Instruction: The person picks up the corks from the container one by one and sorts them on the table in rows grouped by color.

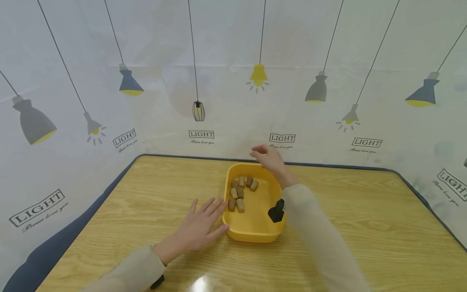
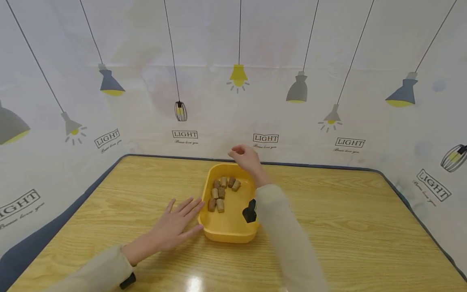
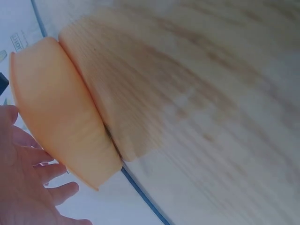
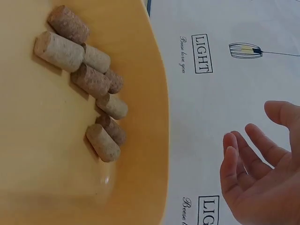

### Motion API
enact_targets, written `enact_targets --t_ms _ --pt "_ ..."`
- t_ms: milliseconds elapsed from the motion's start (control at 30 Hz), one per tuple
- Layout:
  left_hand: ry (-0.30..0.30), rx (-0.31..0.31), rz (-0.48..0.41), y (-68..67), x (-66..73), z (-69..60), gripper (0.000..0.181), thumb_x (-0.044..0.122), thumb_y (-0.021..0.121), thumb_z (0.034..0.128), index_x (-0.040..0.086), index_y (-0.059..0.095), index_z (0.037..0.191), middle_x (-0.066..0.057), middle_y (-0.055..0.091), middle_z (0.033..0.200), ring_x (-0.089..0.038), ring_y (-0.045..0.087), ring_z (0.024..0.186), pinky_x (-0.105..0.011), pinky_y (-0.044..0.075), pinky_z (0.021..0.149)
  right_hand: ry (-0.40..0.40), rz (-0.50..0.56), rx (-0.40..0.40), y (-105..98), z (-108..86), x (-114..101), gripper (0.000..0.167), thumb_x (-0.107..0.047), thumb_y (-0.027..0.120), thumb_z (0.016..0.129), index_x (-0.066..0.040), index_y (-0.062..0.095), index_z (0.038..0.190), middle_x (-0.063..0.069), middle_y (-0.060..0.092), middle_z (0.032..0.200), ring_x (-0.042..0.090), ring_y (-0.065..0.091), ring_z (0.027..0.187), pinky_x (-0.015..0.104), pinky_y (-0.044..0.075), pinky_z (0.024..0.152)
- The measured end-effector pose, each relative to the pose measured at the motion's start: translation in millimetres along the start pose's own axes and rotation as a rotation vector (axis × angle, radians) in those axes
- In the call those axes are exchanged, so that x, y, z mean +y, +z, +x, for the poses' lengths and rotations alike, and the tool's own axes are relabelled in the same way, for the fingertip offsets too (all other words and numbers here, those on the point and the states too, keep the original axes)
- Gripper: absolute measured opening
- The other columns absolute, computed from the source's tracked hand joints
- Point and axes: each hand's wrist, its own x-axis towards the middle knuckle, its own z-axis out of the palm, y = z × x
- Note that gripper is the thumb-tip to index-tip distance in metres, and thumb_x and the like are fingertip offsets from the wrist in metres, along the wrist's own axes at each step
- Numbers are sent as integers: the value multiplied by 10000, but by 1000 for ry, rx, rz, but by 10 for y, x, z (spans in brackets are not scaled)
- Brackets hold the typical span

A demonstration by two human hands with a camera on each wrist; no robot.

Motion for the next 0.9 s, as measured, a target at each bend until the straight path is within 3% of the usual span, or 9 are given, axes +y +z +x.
enact_targets --t_ms 100,233,533,700,900 --pt "-9 8 1 0 10 -1 655 553 252 906 111 302 1386 -49 287 1405 -266 223 1275 -571 65 966 72 54 -31 87 -161 -212 372 -296 530 888 -69 522 1183 87 530 1110 260 511 947 341 438 732" --pt "-15 15 6 -10 28 4 659 561 247 902 115 311 1384 -41 288 1404 -266 234 1271 -571 81 965 109 84 -38 161 -233 -256 335 -244 544 881 -51 534 1155 98 550 1054 239 520 877 293 430 672" --pt "-10 31 3 -38 34 11 644 543 307 900 99 350 1364 -55 324 1384 -278 257 1259 -574 91 962 218 90 -59 271 -241 15 410 -218 615 833 -33 517 1185 149 531 1141 295 548 928 417 423 807" --pt "-8 39 -2 -30 20 12 648 550 311 896 102 356 1362 -56 333 1380 -275 253 1260 -575 92 961 240 59 -44 320 -239 142 398 -171 610 829 -6 519 1179 154 541 1108 304 555 895 394 433 781" --pt "-18 29 11 -25 18 13 667 572 283 890 111 346 1368 -32 311 1391 -268 248 1263 -567 89 966 203 -6 -38 355 -258 245 387 -83 610 803 36 523 1161 176 540 1087 258 553 816 345 463 694"
